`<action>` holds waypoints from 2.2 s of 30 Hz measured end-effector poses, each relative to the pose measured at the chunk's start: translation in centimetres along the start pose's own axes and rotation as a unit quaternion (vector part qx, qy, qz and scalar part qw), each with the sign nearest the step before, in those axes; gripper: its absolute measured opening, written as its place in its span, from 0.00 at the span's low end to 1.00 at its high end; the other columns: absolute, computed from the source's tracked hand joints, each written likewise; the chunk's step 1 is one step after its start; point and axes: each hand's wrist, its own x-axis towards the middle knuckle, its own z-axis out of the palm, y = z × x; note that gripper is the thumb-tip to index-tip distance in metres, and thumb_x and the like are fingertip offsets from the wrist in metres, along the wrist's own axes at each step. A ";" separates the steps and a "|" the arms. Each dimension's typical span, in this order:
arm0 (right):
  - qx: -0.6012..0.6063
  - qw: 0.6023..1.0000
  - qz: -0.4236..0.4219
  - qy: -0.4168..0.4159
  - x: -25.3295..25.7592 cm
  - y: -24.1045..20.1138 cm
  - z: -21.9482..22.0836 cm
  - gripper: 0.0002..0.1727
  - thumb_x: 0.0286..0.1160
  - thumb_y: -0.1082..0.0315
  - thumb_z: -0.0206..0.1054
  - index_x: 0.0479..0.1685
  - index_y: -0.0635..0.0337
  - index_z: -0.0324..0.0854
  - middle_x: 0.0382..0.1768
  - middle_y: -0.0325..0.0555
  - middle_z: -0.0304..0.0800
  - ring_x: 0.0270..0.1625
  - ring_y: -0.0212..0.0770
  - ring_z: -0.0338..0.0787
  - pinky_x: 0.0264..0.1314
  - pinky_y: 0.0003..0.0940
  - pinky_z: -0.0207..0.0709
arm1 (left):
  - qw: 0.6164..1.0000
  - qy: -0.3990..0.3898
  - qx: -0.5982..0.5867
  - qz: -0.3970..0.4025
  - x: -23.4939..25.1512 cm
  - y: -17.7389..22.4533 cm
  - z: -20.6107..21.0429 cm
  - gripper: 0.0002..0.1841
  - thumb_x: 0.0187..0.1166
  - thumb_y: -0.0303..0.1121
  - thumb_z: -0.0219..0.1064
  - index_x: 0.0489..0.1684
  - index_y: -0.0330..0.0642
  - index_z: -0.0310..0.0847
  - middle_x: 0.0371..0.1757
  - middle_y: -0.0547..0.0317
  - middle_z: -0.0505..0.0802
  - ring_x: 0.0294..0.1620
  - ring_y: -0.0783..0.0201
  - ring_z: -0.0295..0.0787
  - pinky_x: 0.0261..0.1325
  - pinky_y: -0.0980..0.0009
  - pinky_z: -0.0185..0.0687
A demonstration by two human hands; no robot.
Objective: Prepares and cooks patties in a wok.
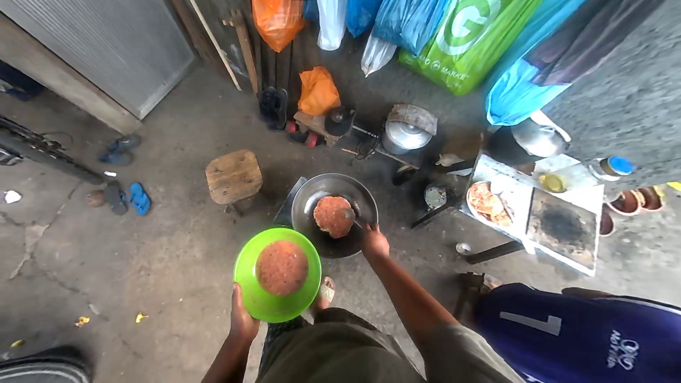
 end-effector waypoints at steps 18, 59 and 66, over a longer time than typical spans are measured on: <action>0.007 0.999 -0.030 0.025 0.9 -0.5 0.5 0.29 0.85 0.75 0.54 0.85 0.47 0.72 0.84 0.60 0.69 0.70 0.64 0.86 0.65 0.60 0.83 | 1.000 -0.008 -0.008 0.005 0.1 0.0 -0.1 0.37 0.84 0.65 0.46 0.75 0.40 0.65 0.55 0.58 0.94 0.56 0.66 0.93 0.59 0.64 0.92; 0.016 0.999 -0.037 0.018 1.3 -1.8 1.6 0.29 0.86 0.76 0.52 0.87 0.50 0.70 0.86 0.60 0.67 0.73 0.63 0.84 0.69 0.57 0.81 | 1.000 0.018 -0.010 0.015 0.1 0.6 -0.3 0.33 0.88 0.60 0.38 0.72 0.40 0.66 0.53 0.60 0.95 0.54 0.67 0.94 0.58 0.65 0.92; -0.012 0.998 -0.061 0.006 0.6 -2.8 2.2 0.31 0.84 0.78 0.51 0.87 0.47 0.69 0.85 0.61 0.68 0.73 0.63 0.84 0.69 0.57 0.81 | 1.000 0.018 -0.009 0.019 0.0 0.4 -0.9 0.34 0.87 0.62 0.42 0.74 0.39 0.65 0.54 0.59 0.94 0.55 0.66 0.94 0.58 0.64 0.92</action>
